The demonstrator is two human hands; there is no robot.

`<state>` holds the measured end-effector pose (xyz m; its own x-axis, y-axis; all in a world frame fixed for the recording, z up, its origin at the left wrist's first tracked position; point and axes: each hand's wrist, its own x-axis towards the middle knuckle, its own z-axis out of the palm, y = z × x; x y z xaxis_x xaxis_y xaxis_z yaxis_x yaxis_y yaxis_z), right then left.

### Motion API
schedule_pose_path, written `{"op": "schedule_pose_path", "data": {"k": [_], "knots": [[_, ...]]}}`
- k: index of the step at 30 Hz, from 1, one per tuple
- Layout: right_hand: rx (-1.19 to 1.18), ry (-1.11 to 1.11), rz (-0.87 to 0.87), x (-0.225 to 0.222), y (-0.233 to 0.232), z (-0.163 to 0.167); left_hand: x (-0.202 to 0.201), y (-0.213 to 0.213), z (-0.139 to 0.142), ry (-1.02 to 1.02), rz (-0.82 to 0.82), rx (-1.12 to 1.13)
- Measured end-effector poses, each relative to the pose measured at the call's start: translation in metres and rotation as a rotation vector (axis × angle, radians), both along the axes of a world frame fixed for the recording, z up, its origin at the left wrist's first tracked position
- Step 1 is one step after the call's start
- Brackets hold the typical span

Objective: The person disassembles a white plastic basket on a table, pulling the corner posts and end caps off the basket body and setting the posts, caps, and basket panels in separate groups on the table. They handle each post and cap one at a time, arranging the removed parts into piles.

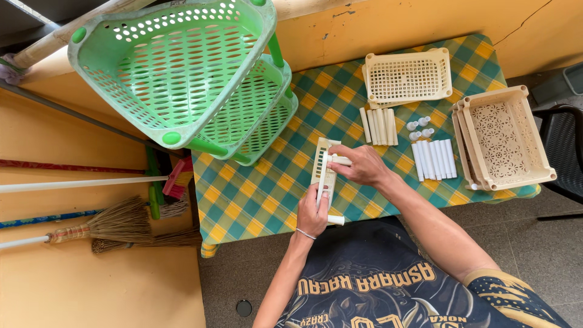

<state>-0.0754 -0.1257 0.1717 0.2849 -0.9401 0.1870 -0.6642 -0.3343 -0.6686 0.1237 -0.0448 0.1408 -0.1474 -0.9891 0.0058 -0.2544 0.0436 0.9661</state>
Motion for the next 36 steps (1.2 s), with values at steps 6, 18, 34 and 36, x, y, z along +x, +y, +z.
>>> {"op": "schedule_pose_path", "data": {"k": [6, 18, 34, 36], "knots": [[-0.067, -0.158, 0.074, -0.033, 0.003, -0.054, 0.011, -0.008, -0.010, -0.041, 0.049, 0.031], [0.669, -0.660, -0.511, -0.163, -0.001, -0.178, 0.002, -0.014, -0.078, -0.532, -0.158, -0.343], [0.531, 0.040, -0.674, -0.190, 0.026, -0.240, -0.005, 0.039, -0.195, -0.774, -0.388, -0.235], [0.527, 0.083, -0.648, -0.188, 0.026, -0.242, 0.003, 0.042, -0.203, -0.802, -0.367, -0.227]]}}
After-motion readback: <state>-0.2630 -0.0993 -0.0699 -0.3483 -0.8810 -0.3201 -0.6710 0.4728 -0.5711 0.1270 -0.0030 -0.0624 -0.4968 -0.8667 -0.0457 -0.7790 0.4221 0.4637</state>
